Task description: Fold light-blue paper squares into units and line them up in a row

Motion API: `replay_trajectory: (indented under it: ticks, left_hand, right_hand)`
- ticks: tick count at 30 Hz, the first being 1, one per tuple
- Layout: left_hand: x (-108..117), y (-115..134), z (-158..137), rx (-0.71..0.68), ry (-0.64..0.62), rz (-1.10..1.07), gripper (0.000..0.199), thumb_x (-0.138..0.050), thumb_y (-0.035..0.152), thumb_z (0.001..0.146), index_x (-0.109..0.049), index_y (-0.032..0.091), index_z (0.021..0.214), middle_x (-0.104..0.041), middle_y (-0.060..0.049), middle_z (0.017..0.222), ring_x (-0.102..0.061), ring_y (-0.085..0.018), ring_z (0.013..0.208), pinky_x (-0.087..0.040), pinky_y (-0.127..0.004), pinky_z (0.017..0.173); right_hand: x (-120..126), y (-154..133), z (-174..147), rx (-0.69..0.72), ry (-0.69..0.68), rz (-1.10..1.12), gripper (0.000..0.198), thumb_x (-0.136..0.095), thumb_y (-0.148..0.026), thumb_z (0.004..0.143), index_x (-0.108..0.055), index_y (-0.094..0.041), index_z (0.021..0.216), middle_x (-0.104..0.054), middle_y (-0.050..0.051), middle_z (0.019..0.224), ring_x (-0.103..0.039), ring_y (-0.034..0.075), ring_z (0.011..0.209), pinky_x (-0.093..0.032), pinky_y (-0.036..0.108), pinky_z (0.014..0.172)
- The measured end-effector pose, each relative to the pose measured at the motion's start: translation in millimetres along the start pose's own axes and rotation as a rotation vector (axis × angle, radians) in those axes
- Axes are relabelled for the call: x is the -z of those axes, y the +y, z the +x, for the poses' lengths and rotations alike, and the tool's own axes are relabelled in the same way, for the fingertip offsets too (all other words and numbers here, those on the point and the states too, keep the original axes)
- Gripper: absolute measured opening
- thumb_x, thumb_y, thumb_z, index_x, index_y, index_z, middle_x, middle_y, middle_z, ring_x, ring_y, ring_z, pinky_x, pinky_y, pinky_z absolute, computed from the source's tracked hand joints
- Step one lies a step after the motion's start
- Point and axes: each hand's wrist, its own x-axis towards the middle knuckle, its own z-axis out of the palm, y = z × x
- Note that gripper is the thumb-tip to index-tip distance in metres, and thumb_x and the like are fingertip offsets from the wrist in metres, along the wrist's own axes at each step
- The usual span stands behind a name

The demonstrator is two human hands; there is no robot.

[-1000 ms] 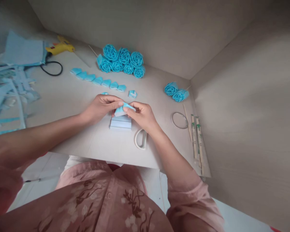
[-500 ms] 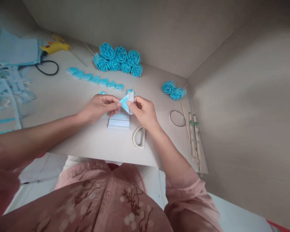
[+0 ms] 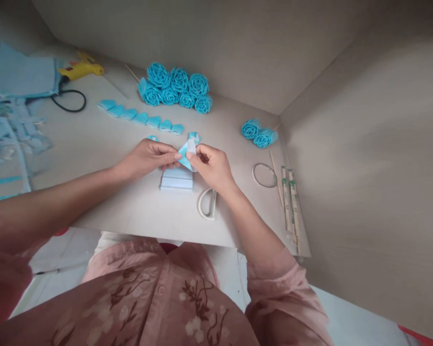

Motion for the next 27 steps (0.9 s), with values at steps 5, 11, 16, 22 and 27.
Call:
replay_trajectory:
  ticks: [5, 11, 16, 22, 27]
  left_hand:
    - [-0.6, -1.1, 0.5, 0.006, 0.048, -0.002, 0.03, -0.074, 0.04, 0.077, -0.07, 0.013, 0.064, -0.064, -0.002, 0.057, -0.051, -0.008, 0.05, -0.039, -0.018, 0.046]
    - [-2.9, -1.8, -1.1, 0.006, 0.048, -0.003, 0.031, -0.073, 0.042, 0.078, -0.07, 0.014, 0.064, -0.062, -0.001, 0.055, -0.051, -0.008, 0.051, -0.039, -0.018, 0.047]
    - [-3.2, -1.3, -1.5, 0.004, 0.025, -0.062, 0.037, -0.069, 0.047, 0.079, -0.068, 0.013, 0.063, -0.065, -0.003, 0.06, -0.052, -0.008, 0.053, -0.043, -0.02, 0.051]
    - [-3.4, -3.7, 0.1, -0.014, 0.001, -0.066, 0.036, -0.076, 0.048, 0.073, -0.067, 0.014, 0.067, -0.062, 0.0, 0.06, -0.05, -0.008, 0.054, -0.04, -0.019, 0.051]
    - [-5.6, -4.2, -1.0, -0.033, -0.005, -0.035, 0.031, -0.073, 0.042, 0.074, -0.061, 0.015, 0.062, -0.055, 0.002, 0.057, -0.045, -0.007, 0.053, -0.036, -0.019, 0.051]
  right_hand:
    - [1.2, -5.5, -1.3, 0.028, -0.015, 0.075, 0.055, -0.06, -0.071, 0.084, -0.052, -0.021, 0.065, -0.044, -0.004, 0.061, -0.038, 0.011, 0.06, -0.032, 0.026, 0.058]
    - [-1.7, -5.6, -0.7, -0.004, -0.038, 0.131, 0.053, -0.072, -0.069, 0.075, -0.051, -0.021, 0.067, -0.045, -0.005, 0.062, -0.039, 0.01, 0.059, -0.031, 0.025, 0.056]
    - [-2.5, -2.2, 0.1, 0.019, -0.029, 0.137, 0.043, -0.071, -0.057, 0.08, -0.051, -0.021, 0.067, -0.042, -0.005, 0.061, -0.036, 0.009, 0.058, -0.028, 0.026, 0.056]
    - [-3.1, -4.8, -1.9, 0.014, -0.026, 0.104, 0.044, -0.071, -0.058, 0.079, -0.052, -0.021, 0.067, -0.044, -0.005, 0.06, -0.035, 0.009, 0.058, -0.029, 0.026, 0.055]
    - [-5.1, -7.4, -3.5, 0.0, -0.043, 0.168, 0.047, -0.073, -0.065, 0.076, -0.057, -0.021, 0.07, -0.049, -0.005, 0.062, -0.041, 0.01, 0.059, -0.035, 0.025, 0.056]
